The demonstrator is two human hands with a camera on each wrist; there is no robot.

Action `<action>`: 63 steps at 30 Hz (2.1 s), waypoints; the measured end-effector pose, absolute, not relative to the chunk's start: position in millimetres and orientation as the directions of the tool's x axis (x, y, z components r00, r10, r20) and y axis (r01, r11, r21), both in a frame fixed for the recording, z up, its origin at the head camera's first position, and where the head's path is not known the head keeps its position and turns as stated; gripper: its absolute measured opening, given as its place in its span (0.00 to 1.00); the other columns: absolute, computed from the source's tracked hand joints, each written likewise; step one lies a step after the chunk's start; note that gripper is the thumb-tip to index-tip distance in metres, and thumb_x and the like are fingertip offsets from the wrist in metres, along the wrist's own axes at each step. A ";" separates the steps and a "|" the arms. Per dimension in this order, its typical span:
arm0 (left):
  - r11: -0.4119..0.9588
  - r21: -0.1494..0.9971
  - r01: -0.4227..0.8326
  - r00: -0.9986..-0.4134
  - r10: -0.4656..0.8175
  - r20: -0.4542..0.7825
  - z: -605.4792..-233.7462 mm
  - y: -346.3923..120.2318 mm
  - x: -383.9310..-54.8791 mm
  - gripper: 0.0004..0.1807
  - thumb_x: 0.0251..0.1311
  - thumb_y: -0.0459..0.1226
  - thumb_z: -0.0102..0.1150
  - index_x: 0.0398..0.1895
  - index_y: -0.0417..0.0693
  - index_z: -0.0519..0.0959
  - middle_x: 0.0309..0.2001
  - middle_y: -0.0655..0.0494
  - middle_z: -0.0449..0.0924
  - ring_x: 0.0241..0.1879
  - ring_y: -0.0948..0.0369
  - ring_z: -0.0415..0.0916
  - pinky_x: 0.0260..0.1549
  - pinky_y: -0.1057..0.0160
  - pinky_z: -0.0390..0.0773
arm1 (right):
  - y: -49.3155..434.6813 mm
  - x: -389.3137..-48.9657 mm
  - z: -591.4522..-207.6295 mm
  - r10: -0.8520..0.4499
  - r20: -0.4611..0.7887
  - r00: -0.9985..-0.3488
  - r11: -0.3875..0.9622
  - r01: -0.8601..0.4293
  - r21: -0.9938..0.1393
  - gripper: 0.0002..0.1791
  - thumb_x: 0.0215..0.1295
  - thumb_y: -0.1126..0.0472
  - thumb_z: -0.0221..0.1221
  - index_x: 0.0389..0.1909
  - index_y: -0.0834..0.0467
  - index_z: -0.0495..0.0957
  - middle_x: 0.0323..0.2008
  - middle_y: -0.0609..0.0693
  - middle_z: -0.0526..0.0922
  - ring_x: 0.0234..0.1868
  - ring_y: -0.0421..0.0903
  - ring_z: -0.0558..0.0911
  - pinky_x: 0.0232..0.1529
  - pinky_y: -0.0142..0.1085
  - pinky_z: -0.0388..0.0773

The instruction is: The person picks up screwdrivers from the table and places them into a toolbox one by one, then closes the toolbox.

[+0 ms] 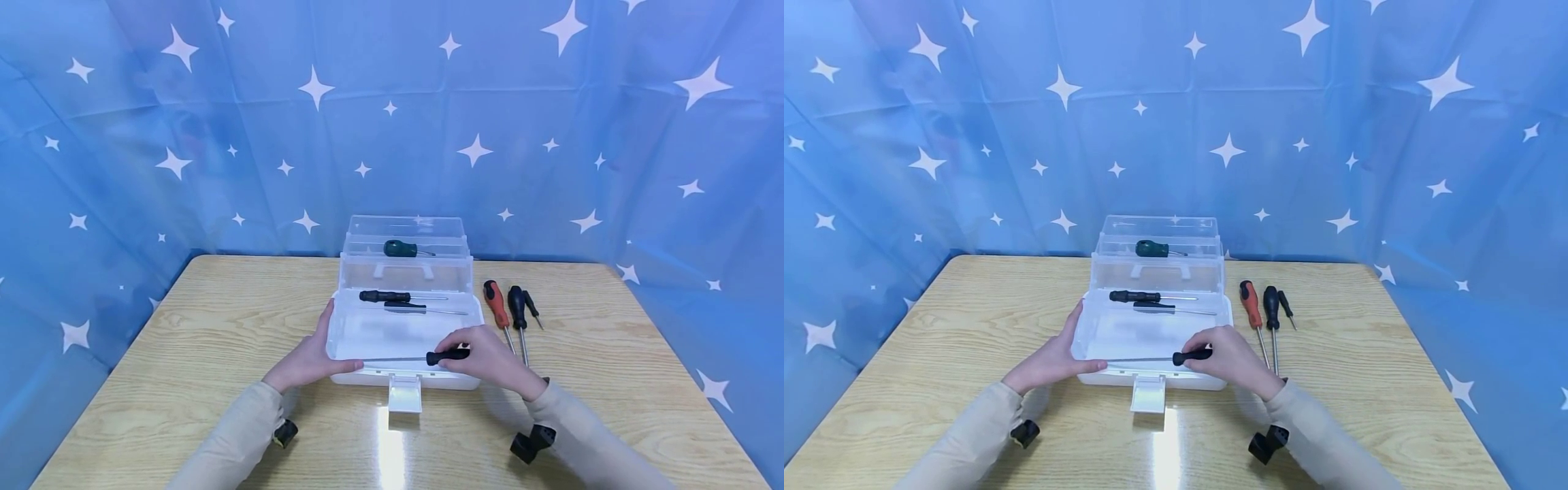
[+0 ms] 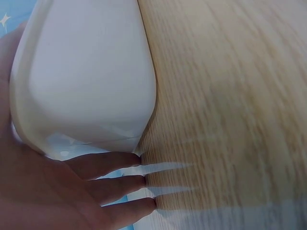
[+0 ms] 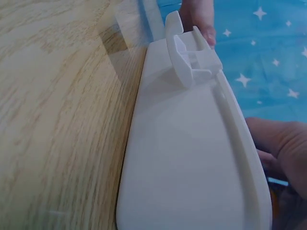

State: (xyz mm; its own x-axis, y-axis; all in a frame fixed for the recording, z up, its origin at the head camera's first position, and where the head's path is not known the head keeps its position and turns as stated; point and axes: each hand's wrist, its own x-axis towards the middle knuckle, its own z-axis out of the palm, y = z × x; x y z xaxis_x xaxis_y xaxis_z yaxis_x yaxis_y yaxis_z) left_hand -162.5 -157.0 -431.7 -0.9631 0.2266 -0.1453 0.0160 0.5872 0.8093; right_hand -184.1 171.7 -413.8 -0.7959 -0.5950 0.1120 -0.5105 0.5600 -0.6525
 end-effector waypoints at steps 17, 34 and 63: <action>0.613 0.790 0.018 -0.960 0.230 -0.157 -432.4 -158.2 -162.2 0.70 0.44 0.55 0.74 0.77 0.52 0.29 0.60 0.24 0.65 0.55 0.38 0.72 0.53 0.41 0.70 | 168.8 -187.3 -406.4 -0.643 0.034 -0.765 0.583 -0.517 -0.627 0.02 0.57 0.62 0.68 0.32 0.54 0.86 0.28 0.38 0.83 0.29 0.33 0.77 0.29 0.31 0.72; 0.633 0.774 0.013 -0.959 0.226 -0.169 -430.5 -157.7 -162.3 0.70 0.45 0.57 0.73 0.77 0.53 0.29 0.61 0.23 0.64 0.55 0.38 0.71 0.54 0.42 0.70 | 178.2 -190.1 -405.2 -0.696 0.059 -0.715 0.502 -0.545 -0.671 0.05 0.61 0.65 0.65 0.37 0.57 0.85 0.31 0.40 0.84 0.33 0.35 0.79 0.37 0.37 0.77; 0.640 0.768 -0.003 -0.960 0.214 -0.182 -433.6 -158.1 -161.3 0.69 0.46 0.56 0.73 0.77 0.52 0.30 0.63 0.24 0.61 0.56 0.38 0.71 0.53 0.41 0.70 | 210.9 -184.4 -387.0 -0.662 0.102 -0.742 0.456 -0.507 -0.731 0.12 0.65 0.61 0.63 0.47 0.62 0.82 0.39 0.50 0.84 0.38 0.40 0.80 0.40 0.36 0.78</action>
